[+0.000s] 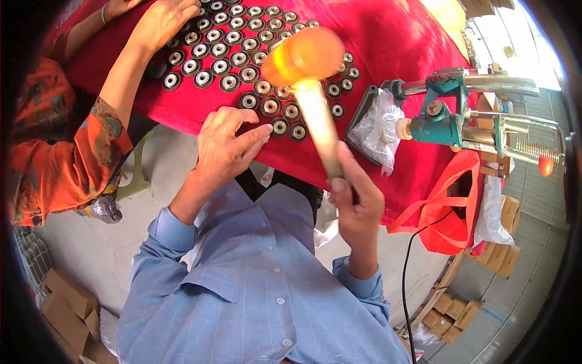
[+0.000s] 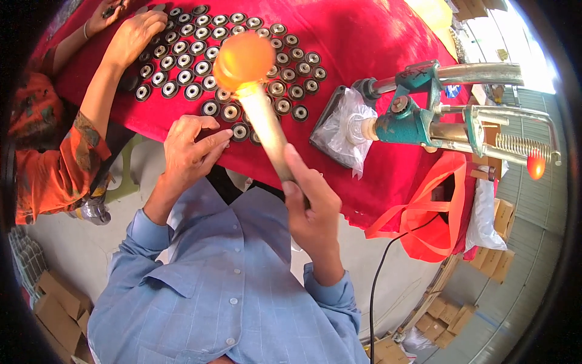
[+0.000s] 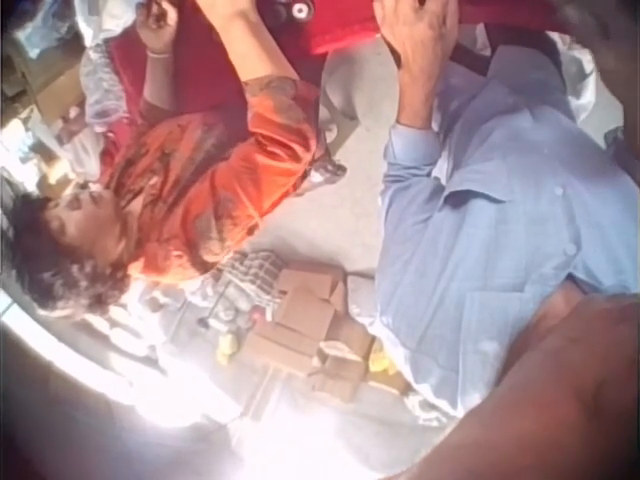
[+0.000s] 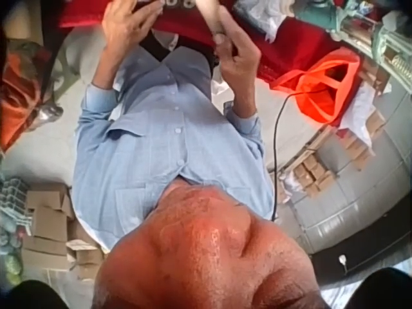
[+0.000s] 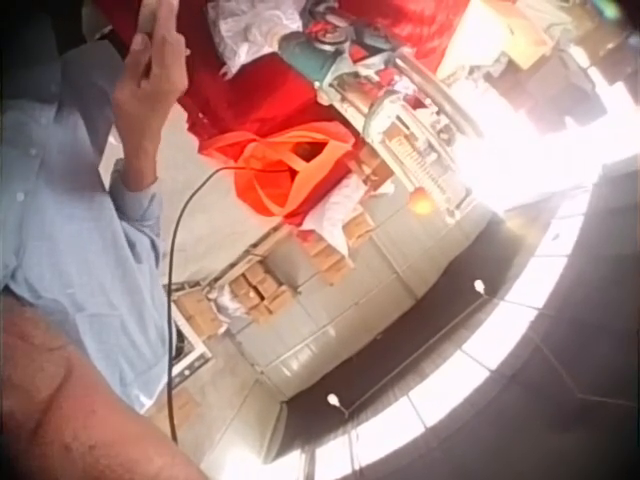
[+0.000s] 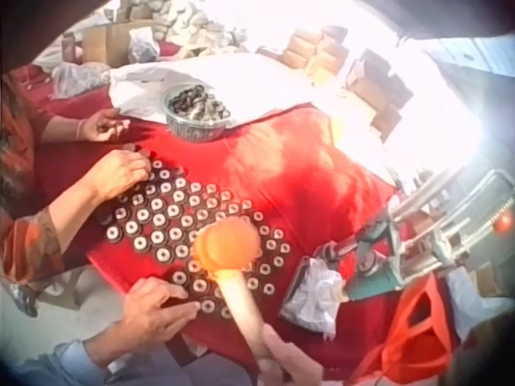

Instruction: The person assembles small circular metal components by hand, securing them on a workstation using a rubber mallet.

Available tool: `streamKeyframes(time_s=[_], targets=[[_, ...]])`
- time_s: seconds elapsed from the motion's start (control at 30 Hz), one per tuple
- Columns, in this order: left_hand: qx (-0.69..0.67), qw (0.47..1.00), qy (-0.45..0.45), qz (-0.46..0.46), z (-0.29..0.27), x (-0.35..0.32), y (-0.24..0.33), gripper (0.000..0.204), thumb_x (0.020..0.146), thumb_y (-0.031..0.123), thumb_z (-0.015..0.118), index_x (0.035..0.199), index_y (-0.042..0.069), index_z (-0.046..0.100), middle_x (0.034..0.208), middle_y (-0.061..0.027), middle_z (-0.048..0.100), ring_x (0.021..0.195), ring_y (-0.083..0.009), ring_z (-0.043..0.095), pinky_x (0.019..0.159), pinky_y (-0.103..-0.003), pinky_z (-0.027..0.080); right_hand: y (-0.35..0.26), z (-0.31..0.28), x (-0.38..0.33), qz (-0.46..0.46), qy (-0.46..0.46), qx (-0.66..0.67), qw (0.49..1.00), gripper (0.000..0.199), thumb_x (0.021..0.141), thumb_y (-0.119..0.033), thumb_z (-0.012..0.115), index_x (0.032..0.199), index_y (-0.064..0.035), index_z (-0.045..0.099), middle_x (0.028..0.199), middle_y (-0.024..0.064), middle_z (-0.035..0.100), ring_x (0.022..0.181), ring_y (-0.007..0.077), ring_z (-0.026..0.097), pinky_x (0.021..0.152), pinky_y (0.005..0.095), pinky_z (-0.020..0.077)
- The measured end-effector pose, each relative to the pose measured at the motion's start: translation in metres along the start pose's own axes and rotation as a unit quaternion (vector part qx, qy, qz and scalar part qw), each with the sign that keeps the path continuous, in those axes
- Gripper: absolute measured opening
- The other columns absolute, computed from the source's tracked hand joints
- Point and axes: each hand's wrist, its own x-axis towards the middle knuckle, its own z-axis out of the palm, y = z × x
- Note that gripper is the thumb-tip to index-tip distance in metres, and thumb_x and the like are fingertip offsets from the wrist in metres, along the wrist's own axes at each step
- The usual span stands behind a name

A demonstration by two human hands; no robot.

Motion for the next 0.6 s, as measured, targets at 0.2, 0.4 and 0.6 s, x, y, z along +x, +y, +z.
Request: streamKeyframes(time_s=[0.2, 0.4, 0.6], targets=[[-0.01, 1.0, 0.01, -0.004, 0.001, 0.001, 0.001, 0.027, 0.075, 0.014, 0.088, 0.101, 0.019, 0.082, 0.095, 0.0012, 0.063, 0.087, -0.0225, 0.061, 0.071, -0.037, 0.047, 0.003, 0.002, 0.013, -0.001, -0.012, -0.021, 1.0, 0.054, 0.096, 0.008, 0.063, 0.148, -0.0052, 0.064, 0.096, 0.0132, 0.069, 0.081, 0.0187, 0.062, 0.079, 0.0297, 0.0519], [-0.029, 0.999, 0.03, 0.0, 0.002, -0.001, -0.002, 0.028, 0.073, 0.011, 0.089, 0.099, 0.015, 0.081, 0.095, 0.0, 0.064, 0.085, -0.0227, 0.061, 0.071, -0.037, 0.049, -0.013, -0.015, -0.017, -0.013, -0.006, -0.014, 1.0, 0.051, 0.095, 0.005, 0.065, 0.146, -0.0007, 0.065, 0.087, 0.0111, 0.064, 0.075, 0.0171, 0.059, 0.075, 0.0285, 0.0499], [-0.049, 0.998, 0.04, 0.001, 0.001, 0.002, -0.004, 0.028, 0.071, 0.004, 0.089, 0.096, 0.008, 0.079, 0.093, -0.0024, 0.065, 0.083, -0.023, 0.062, 0.07, -0.037, 0.052, 0.002, -0.013, -0.013, 0.001, -0.042, -0.051, 0.998, 0.055, 0.093, 0.008, 0.066, 0.147, -0.0028, 0.065, 0.083, 0.0097, 0.059, 0.071, 0.018, 0.054, 0.07, 0.0294, 0.048]])
